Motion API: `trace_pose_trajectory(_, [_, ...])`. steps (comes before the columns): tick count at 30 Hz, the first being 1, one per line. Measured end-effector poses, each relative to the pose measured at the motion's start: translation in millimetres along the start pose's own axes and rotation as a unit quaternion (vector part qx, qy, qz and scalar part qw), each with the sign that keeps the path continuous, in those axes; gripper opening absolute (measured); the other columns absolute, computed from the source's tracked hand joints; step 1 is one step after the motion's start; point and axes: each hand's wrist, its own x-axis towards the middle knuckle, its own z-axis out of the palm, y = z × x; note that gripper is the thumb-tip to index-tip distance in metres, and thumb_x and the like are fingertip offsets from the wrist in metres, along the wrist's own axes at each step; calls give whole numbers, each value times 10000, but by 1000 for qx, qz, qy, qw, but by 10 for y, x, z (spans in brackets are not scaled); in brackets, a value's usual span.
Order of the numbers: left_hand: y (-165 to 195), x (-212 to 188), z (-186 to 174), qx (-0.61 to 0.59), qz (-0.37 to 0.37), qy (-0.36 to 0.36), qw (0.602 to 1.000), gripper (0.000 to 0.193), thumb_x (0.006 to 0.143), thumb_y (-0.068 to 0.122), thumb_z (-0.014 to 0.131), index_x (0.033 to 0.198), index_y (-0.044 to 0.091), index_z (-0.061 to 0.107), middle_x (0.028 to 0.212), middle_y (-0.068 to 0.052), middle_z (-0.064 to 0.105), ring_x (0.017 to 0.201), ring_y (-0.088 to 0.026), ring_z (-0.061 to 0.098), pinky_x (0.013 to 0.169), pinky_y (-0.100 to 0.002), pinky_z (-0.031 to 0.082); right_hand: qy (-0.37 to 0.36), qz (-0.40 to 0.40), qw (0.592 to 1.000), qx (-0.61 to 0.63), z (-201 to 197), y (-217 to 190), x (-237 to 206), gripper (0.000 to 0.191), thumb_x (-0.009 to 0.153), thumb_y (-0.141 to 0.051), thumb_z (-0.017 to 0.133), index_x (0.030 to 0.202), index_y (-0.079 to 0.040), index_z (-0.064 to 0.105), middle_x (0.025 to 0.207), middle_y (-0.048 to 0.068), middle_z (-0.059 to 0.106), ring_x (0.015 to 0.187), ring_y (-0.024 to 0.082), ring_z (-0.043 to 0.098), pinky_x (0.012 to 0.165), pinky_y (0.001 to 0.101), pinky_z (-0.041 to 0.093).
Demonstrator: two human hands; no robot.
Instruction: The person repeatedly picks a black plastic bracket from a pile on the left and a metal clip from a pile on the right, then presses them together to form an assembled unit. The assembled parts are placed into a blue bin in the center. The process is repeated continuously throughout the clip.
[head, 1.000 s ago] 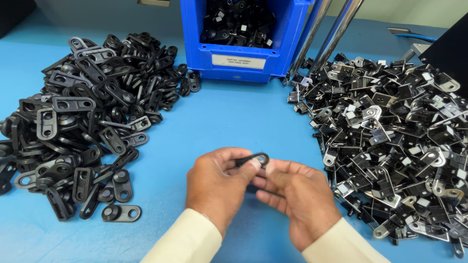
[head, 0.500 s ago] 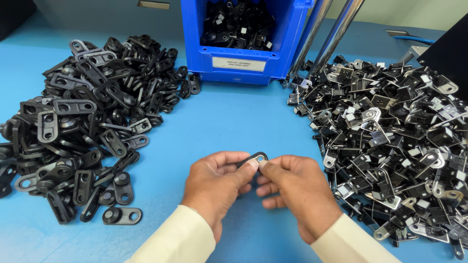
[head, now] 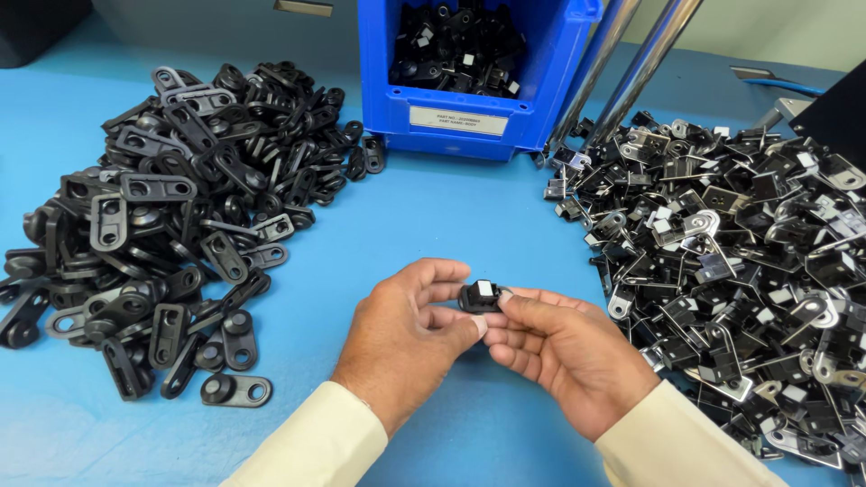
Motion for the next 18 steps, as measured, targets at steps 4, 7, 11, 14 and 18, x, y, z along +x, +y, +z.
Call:
trace_pose_trajectory(4, [91,-63,0,87,-16,53,995,348,818,121,770,1162,85,730,1017,-42,800,821,-110,753,739,-267,621,21,0,1000,-12,74,14,-46,209,940,-146,628,1109,-30,667,855,120,751,724,167,706,681,305,605])
trace_pose_trajectory(7, [47,-74,-1,143,-12,68,987,291,831,134,762,1119,94,750,917,-65,820,777,-114,773,718,-275,627,16,-10,999,-32,91,24,-54,217,922,-126,626,1099,-13,681,834,112,745,699,160,701,649,298,599])
trace_pose_trajectory(11, [-128,-58,-161,245,44,16,968,353,784,157,832,1125,121,750,938,-54,794,784,-129,742,726,-295,602,-14,-11,988,-156,124,-44,-43,221,889,-117,671,1056,20,716,776,114,721,621,163,661,560,285,561])
trace_pose_trajectory(14, [76,-136,-460,273,40,12,961,397,764,146,820,1144,141,705,898,-10,793,742,-124,738,704,-293,600,-87,-5,935,-344,258,-339,34,236,871,-87,694,1071,29,740,763,179,730,578,238,653,509,341,549])
trace_pose_trajectory(18, [988,-211,-1114,262,322,146,898,332,778,161,800,1104,147,741,863,-15,784,723,-125,737,679,-293,611,-13,-315,942,-118,494,-1005,214,291,902,-56,653,1186,-120,634,917,68,757,767,162,735,660,299,614])
